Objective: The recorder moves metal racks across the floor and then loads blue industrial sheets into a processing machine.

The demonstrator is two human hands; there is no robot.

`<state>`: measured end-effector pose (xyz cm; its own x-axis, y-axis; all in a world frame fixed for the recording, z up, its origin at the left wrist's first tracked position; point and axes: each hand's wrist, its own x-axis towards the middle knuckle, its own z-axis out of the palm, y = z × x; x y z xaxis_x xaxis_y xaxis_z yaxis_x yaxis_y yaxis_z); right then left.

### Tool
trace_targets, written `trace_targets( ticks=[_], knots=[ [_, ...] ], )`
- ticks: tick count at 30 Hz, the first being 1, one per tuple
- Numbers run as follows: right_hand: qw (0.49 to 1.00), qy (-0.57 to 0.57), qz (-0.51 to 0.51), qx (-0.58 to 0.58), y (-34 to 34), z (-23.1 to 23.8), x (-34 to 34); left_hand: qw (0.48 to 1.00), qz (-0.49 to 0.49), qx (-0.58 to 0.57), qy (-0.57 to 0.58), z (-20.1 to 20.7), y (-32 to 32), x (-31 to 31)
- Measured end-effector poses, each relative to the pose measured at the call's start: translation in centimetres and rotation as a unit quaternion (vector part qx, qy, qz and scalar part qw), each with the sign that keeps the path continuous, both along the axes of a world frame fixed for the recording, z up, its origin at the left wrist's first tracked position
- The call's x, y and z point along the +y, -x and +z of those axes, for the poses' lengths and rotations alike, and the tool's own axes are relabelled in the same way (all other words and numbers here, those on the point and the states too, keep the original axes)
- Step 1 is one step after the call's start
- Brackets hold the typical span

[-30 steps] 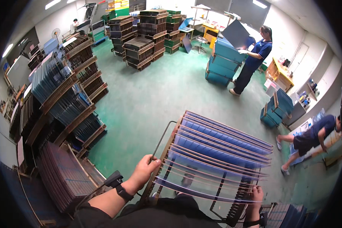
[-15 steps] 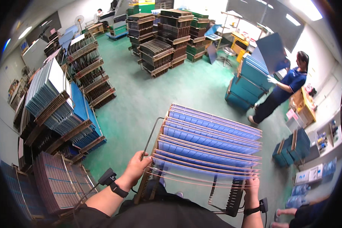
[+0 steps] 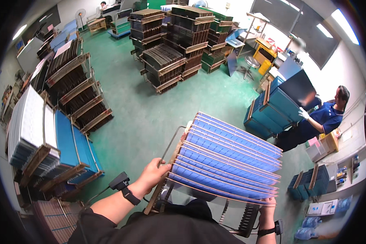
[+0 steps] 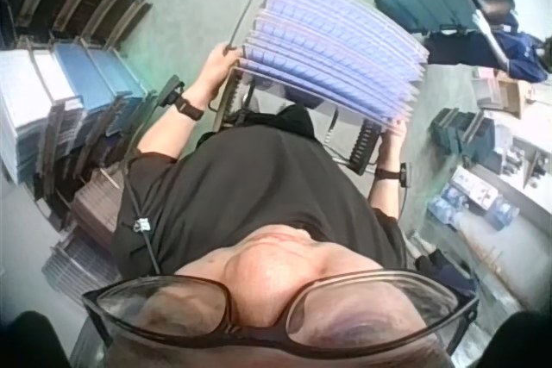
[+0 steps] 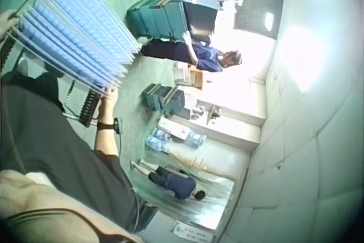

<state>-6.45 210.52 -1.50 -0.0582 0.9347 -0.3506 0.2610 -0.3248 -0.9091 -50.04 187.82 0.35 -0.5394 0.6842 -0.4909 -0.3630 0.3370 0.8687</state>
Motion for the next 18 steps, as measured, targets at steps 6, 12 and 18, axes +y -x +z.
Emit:
trace_targets(
  ticks=[6,12,18],
  knots=[
    [0.999,-0.013,0.014,0.038,8.2,-1.6,12.0,1.0,0.004,-0.021,-0.01,-1.0,7.5,11.7],
    [0.996,0.007,0.083,0.036,18.9,-0.1,25.4,0.999,0.046,0.004,0.006,0.6,14.0,21.6],
    [0.989,0.024,0.132,0.066,27.5,-0.7,36.1,0.995,0.092,-0.017,0.033,1.3,20.9,28.1]
  ],
)
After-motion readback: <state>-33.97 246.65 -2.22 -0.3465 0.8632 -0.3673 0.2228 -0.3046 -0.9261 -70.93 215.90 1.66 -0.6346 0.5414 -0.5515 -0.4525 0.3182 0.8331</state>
